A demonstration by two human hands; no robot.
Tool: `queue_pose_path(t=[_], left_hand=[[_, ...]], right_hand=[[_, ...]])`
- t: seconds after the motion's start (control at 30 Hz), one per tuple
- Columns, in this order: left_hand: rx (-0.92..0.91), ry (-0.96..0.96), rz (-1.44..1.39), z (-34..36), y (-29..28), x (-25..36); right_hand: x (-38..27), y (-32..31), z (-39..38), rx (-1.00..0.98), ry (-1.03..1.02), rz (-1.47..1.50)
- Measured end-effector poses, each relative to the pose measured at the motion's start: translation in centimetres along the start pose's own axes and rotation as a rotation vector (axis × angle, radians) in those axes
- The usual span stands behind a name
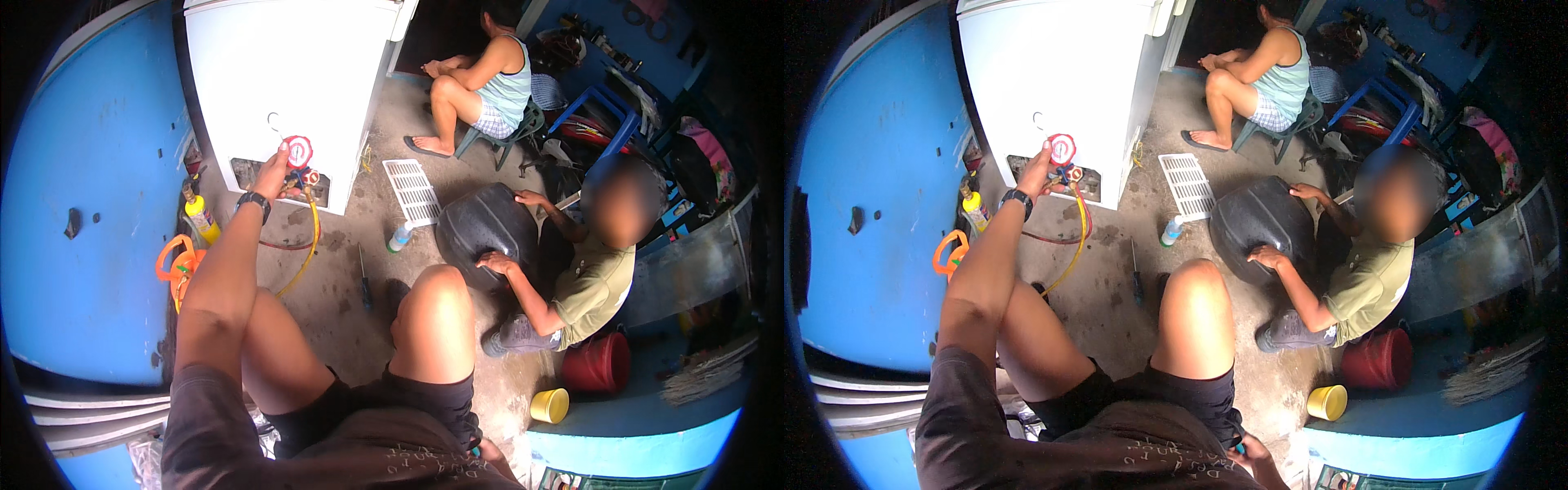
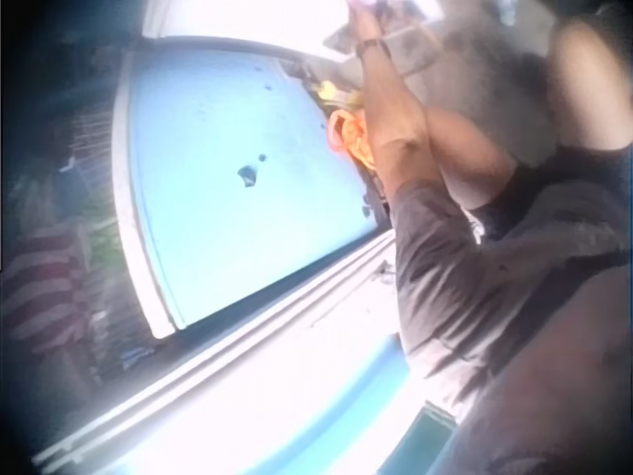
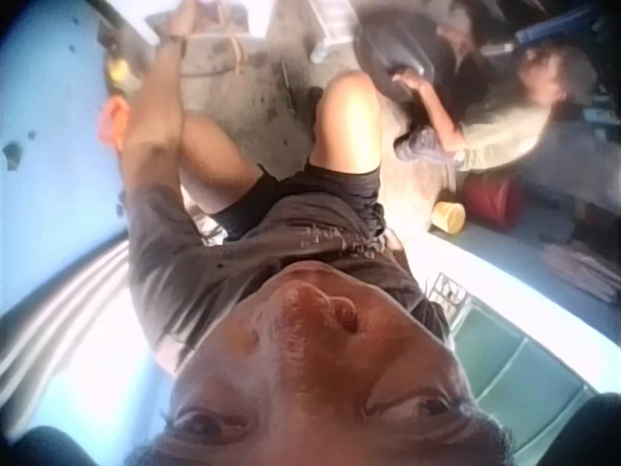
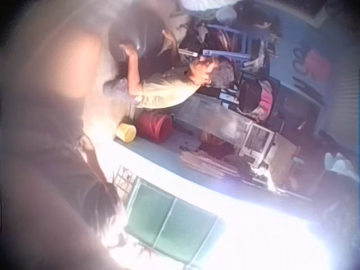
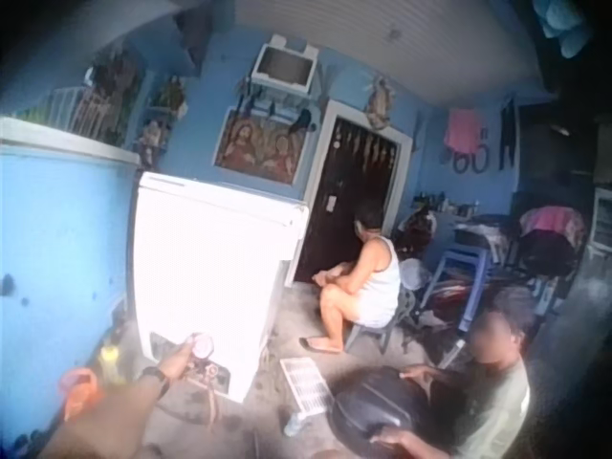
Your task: The person disconnects a manifold gauge set from the back of a freezer, coils the hoses, handles a yellow refrigerant cylinder and a torch, then replaces and screws in the rear access panel using a screwdriver.
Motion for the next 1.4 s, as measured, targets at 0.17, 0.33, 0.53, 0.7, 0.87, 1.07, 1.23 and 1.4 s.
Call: queue_pose_path(t=[0.17,0.33,0.53,0.7,0.87,1.07,1.23,1.4], left_hand=[[-0.007,-0.002,0.039,0.2,0.8,-0.7],[-0.034,0.019,0.041,0.1,1.1,0.0],[-0.033,0.02,0.041,-1.0,-0.2,0.5],[-0.022,0.029,0.02,-1.7,-1.2,0.7],[0.023,0.001,0.009,-2.2,-1.6,0.2],[0.019,0.003,-0.01,-2.2,-2.0,0.6],[0.056,-0.005,-0.003,-2.8,-2.0,0.7],[-0.008,-0.023,-0.014,-1.3,-1.3,0.3]], right_hand=[[-3.5,3.0,0.5,-0.144,0.028,0.255],[-6.8,6.1,-4.6,-0.138,0.01,-0.074],[-8.8,6.0,-0.5,-0.31,-0.25,-0.075],[-7.5,4.7,0.7,-0.201,-0.228,-0.2],[-11.5,5.2,-0.5,-0.275,-0.1,-0.292],[-10.4,5.3,7.1,-0.303,-0.368,-0.473],[-14.3,8.3,3.6,-0.292,-0.228,-0.57],[-15.8,11.0,8.2,-0.157,-0.474,-0.577]])
Point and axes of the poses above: each hand's wrist, its own z-axis towards the middle knuckle, its own y-axis out of the palm, x = y × z, the point moved 3 cm from there along z, towards the middle knuckle, and after that the axes turned 4 degrees about -z, right-handed, at the moved point
